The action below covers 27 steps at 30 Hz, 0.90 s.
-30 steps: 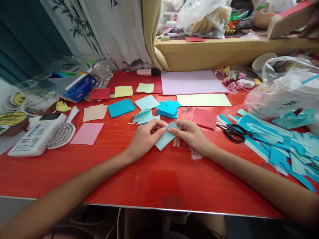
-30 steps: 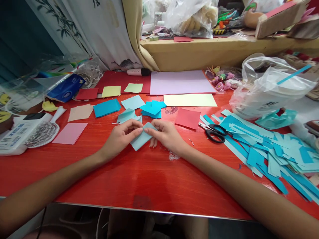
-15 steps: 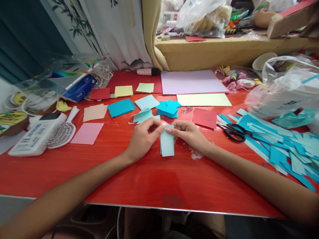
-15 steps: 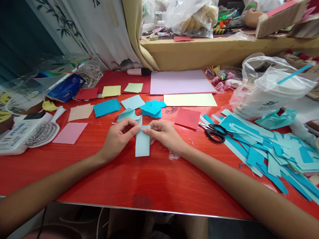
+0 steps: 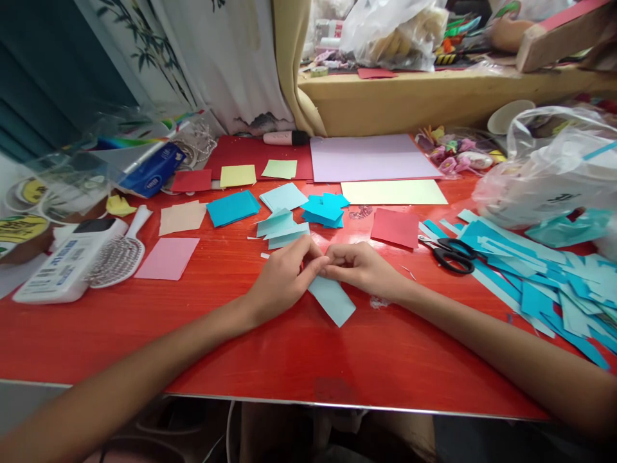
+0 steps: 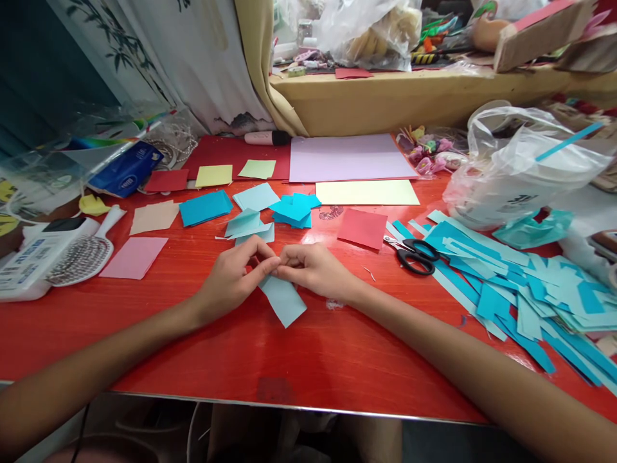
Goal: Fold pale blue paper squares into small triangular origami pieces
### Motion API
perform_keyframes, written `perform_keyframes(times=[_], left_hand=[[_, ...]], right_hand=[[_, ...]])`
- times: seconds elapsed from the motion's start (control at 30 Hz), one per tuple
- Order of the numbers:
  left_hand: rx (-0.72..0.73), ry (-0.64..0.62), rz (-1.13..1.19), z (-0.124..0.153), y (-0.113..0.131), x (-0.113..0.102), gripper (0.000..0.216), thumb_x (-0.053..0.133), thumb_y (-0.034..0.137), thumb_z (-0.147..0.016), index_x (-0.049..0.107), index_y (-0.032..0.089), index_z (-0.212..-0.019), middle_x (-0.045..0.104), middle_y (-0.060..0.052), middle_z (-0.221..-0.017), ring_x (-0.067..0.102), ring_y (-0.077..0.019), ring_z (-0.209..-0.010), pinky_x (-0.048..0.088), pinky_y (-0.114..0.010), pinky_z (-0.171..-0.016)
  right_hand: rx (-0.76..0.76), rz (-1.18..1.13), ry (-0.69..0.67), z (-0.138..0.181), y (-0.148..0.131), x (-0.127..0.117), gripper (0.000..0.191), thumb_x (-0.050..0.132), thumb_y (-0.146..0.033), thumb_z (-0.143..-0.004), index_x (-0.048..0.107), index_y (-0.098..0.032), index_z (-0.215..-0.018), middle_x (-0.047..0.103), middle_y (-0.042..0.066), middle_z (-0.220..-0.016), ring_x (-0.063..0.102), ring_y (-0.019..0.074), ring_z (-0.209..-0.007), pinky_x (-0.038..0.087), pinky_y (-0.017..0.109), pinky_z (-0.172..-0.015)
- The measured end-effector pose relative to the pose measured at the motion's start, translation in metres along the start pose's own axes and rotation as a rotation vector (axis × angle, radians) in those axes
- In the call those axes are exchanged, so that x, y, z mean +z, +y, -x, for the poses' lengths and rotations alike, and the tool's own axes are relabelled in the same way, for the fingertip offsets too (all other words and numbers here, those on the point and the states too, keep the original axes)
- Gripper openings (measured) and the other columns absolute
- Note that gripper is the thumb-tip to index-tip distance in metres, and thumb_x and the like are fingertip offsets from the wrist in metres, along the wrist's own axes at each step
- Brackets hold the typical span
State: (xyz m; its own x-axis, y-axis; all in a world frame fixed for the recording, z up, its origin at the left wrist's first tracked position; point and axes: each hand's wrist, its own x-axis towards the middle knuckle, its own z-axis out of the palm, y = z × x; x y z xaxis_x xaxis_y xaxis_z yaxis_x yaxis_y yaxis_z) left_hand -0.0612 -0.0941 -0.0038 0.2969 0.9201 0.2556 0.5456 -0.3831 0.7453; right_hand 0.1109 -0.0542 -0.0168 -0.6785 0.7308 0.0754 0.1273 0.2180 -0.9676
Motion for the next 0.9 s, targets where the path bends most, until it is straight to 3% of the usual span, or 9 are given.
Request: perform_keyframes(times=[0.13, 0.27, 0.47, 0.73, 0.9], left_hand=[[0.054, -0.021, -0.113, -0.001, -0.004, -0.001, 0.017, 0.042, 0.026, -0.092, 0.044, 0.019, -0.078, 0.052, 0.001, -0.072, 0.046, -0.0103, -0.064, 0.034, -0.023, -0.057], [0.091, 0.061, -0.196, -0.006, -0.007, -0.007, 0.016, 0.038, 0.023, -0.093, 0.039, 0.02, -0.077, 0.051, 0.001, -0.073, 0.043, -0.0109, -0.063, 0.032, -0.024, -0.057], [0.082, 0.197, -0.29, -0.016, -0.004, -0.025, 0.015, 0.038, 0.018, -0.091, 0.039, 0.02, -0.076, 0.051, 0.001, -0.073, 0.044, -0.0111, -0.063, 0.031, -0.024, -0.056], [-0.004, 0.203, -0.258, -0.017, -0.011, -0.023, 0.016, 0.037, 0.023, -0.092, 0.036, 0.021, -0.077, 0.045, 0.002, -0.07, 0.039, -0.0113, -0.059, 0.029, -0.025, -0.055], [-0.046, 0.281, -0.179, -0.023, -0.012, -0.03, 0.017, 0.038, 0.021, -0.091, 0.036, 0.021, -0.075, 0.044, 0.001, -0.071, 0.038, -0.0121, -0.061, 0.029, -0.026, -0.056]], right_hand=[[0.018, 0.001, -0.019, -0.001, 0.001, 0.0, 0.032, 0.06, -0.043, -0.081, 0.049, -0.018, -0.066, 0.041, -0.005, -0.058, 0.035, 0.0061, -0.051, 0.026, 0.022, -0.045], [0.037, -0.025, 0.007, 0.0, 0.0, 0.0, 0.033, 0.062, -0.041, -0.08, 0.047, -0.018, -0.062, 0.04, -0.006, -0.054, 0.037, 0.0053, -0.047, 0.029, 0.022, -0.044], [0.109, -0.227, -0.089, 0.001, -0.004, 0.001, 0.028, 0.058, -0.042, -0.084, 0.053, -0.017, -0.072, 0.067, 0.002, -0.065, 0.064, 0.012, -0.055, 0.052, 0.026, -0.054], [0.136, -0.224, -0.155, 0.0, -0.003, -0.004, 0.025, 0.062, -0.037, -0.082, 0.053, -0.016, -0.071, 0.065, 0.0, -0.06, 0.062, 0.0102, -0.05, 0.049, 0.022, -0.048], [0.142, -0.171, -0.155, 0.002, -0.003, -0.005, 0.025, 0.059, -0.033, -0.083, 0.052, -0.017, -0.065, 0.061, -0.002, -0.053, 0.056, 0.0083, -0.045, 0.043, 0.02, -0.043]])
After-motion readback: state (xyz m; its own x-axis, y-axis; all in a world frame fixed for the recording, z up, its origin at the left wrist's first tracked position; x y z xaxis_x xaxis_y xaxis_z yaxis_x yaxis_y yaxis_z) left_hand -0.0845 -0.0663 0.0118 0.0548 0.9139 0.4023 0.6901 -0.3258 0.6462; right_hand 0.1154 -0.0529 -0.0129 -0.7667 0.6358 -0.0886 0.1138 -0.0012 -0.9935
